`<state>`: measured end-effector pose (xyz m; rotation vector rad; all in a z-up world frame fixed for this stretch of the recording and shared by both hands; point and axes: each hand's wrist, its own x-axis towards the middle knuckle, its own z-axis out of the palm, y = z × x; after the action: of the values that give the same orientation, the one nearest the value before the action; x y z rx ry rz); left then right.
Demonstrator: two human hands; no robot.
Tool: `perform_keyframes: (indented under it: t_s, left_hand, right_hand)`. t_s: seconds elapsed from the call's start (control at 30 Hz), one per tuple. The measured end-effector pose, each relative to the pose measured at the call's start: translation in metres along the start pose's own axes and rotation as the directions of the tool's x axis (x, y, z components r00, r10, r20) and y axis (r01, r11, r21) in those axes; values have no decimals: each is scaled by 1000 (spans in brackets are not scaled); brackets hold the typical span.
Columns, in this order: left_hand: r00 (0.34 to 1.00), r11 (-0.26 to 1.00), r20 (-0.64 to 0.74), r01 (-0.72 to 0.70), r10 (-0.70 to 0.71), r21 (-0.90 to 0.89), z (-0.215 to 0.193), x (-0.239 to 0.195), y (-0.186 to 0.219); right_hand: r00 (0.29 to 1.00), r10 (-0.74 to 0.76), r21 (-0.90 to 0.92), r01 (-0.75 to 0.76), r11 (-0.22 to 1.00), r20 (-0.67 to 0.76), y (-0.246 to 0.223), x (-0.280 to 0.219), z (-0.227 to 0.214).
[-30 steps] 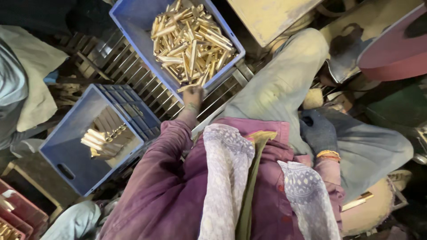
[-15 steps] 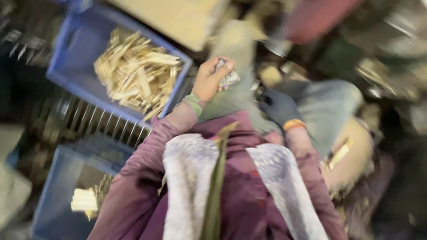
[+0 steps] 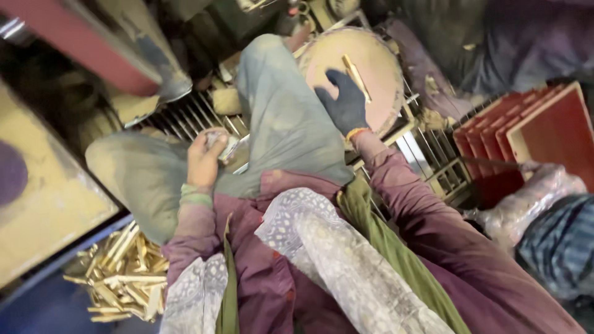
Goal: The person holds a L-shaped metal handle and presses it against a rotating abrasive belt and a polishing wheel, repeatedly turning the object to treat different sides before placing it in a bin.
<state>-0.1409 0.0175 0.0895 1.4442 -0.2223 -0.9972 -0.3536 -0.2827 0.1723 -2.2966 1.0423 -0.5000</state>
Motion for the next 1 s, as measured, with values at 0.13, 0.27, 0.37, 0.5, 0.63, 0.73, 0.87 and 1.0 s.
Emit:
perform_keyframes:
  t_s: [0.13,0.27,0.37,0.5,0.63,0.73,0.87,1.0]
  left_hand:
    - [999,997,-52,11,-6,83,2,-1,10]
    - [997,994,-71,40,-33,99,1,-5,15]
    - [996,995,-59,75,-71,69,2,-6,19]
    - [996,996,-56,68,-65,62,6,-3,21]
    - [994,997,-93,58,-53,47,2,-2,10]
    - [994,996,-103,-19,27,84,-3,4,-3]
    - [992,996,-123,-21,32,89,-7,6,-8]
    - [987,997,-153,60,-51,57,-3,5,-1]
  right_hand:
    - [946,315,-162,-301,940,71,76,-77,20]
    - [974,214,-280,-228,932,-80,103,-112,25]
    - [993,58,-386,-93,918,-102,108,-111,19]
    - [997,-28,-446,60,893,78,122,-70,5]
    - [963,-16,-600,180,779,269,137,-35,12]
    - [937,26,-704,243,667,348,147,-14,23]
    - [912,-68,-648,339,682,405,146,-11,21]
    - [919,-130,-429,295,854,373,112,-15,6]
